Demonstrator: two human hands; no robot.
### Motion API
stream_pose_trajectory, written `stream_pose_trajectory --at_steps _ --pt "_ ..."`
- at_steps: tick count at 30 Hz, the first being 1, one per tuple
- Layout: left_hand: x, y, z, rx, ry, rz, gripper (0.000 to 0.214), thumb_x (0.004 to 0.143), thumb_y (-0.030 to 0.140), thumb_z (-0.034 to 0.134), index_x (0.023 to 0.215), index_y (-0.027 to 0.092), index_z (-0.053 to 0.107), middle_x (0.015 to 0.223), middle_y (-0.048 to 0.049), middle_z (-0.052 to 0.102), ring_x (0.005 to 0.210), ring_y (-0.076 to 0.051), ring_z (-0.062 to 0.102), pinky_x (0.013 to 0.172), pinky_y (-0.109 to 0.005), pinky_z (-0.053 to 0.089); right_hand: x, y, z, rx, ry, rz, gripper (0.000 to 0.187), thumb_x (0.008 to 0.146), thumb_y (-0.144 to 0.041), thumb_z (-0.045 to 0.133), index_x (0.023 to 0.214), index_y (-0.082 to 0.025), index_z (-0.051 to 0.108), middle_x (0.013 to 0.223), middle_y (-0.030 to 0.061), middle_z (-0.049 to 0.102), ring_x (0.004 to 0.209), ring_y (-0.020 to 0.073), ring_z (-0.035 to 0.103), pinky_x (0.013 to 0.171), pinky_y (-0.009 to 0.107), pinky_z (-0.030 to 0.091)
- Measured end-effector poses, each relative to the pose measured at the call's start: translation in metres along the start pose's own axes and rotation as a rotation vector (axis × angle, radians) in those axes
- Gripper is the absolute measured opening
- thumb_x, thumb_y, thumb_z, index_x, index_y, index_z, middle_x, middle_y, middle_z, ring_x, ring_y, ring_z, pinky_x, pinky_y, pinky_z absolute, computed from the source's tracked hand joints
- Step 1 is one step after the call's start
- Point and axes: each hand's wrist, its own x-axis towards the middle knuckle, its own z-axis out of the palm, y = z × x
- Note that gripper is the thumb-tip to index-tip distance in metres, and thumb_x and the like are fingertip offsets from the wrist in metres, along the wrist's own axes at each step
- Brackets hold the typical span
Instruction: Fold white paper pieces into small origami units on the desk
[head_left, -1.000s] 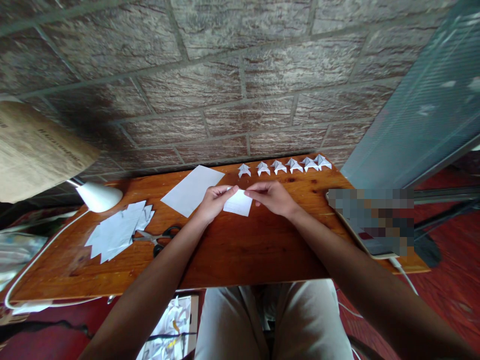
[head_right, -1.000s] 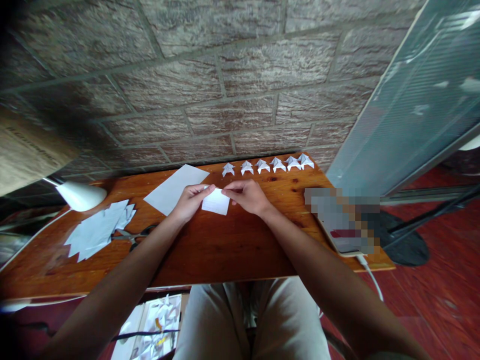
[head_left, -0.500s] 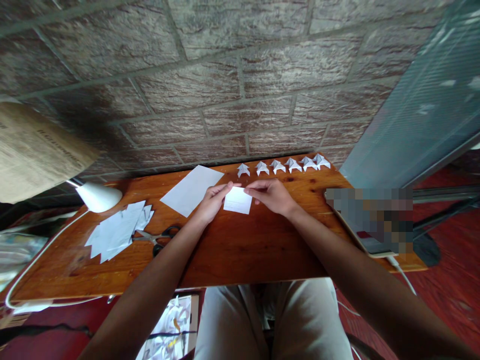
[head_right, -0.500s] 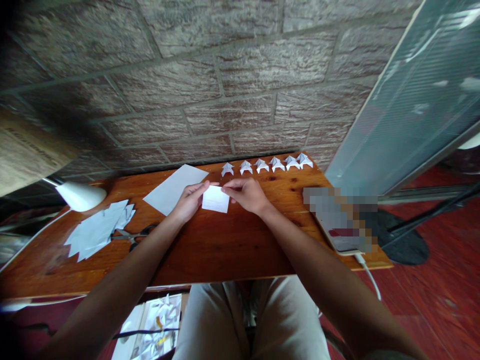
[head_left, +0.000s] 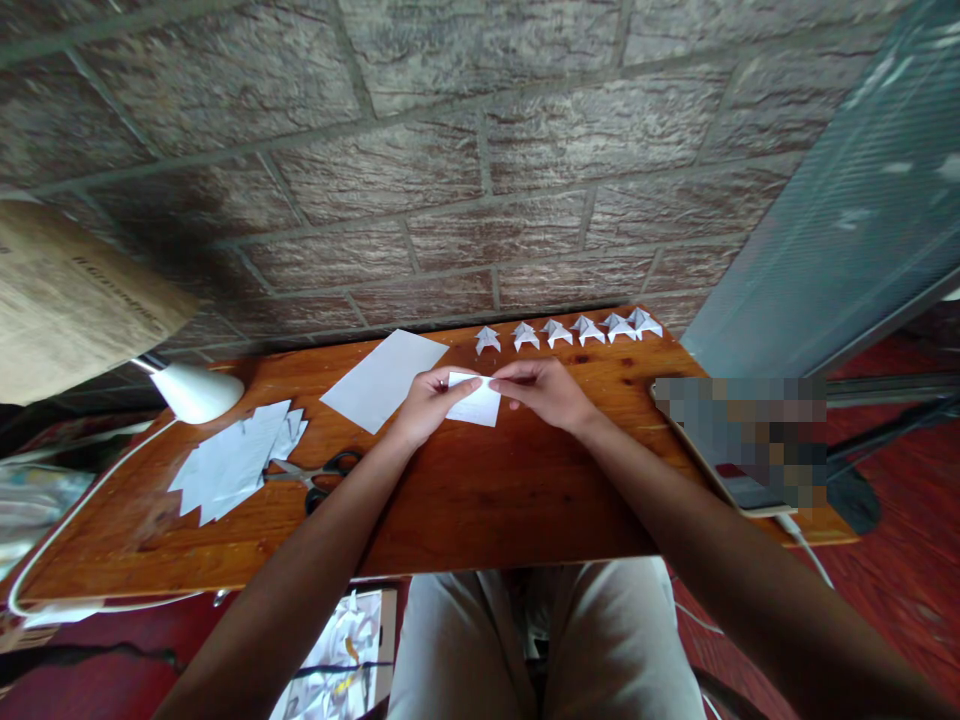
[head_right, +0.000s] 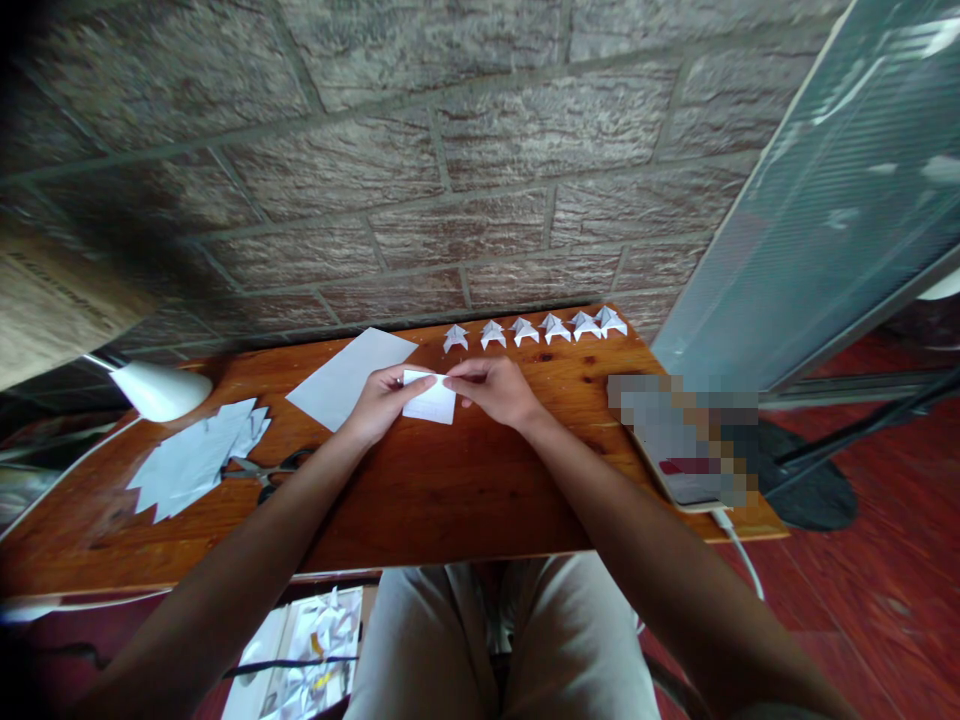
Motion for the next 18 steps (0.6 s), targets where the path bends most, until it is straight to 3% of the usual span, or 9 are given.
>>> stream_pose_trajectory --at_steps 7,18 --pt "0.0012 -0.0014 -0.0002 -0.010 0.044 0.005 0.036 0.065 0.042 0.079 0.089 0.015 0.075 0.076 -0.0033 0.071 0.063 -0.013 0.058 0.059 -0.024 0.043 0.0002 -0.0003 0.0003 0.023 0.008 0.032 0.035 0.066 -0.046 0.077 0.084 -0.016 0.074 0.076 0.0023 0.070 0.055 0.0091 0.054 0.056 0.024 0.045" --pt "0.0013 -0.0083 -0.0022 -0.028 0.006 -0.056 0.037 0.062 0.040 0.082 0.086 0.013 0.076 0.076 -0.0047 0.073 0.061 -0.014 0.061 0.058 -0.024 0.045 0.0006 0.0027 0.0009 0.048 0.031 -0.008 0.033 0.066 -0.044 0.077 0.082 -0.015 0.072 0.070 0.0002 0.067 0.053 0.0082 0.053 0.054 0.023 0.043"
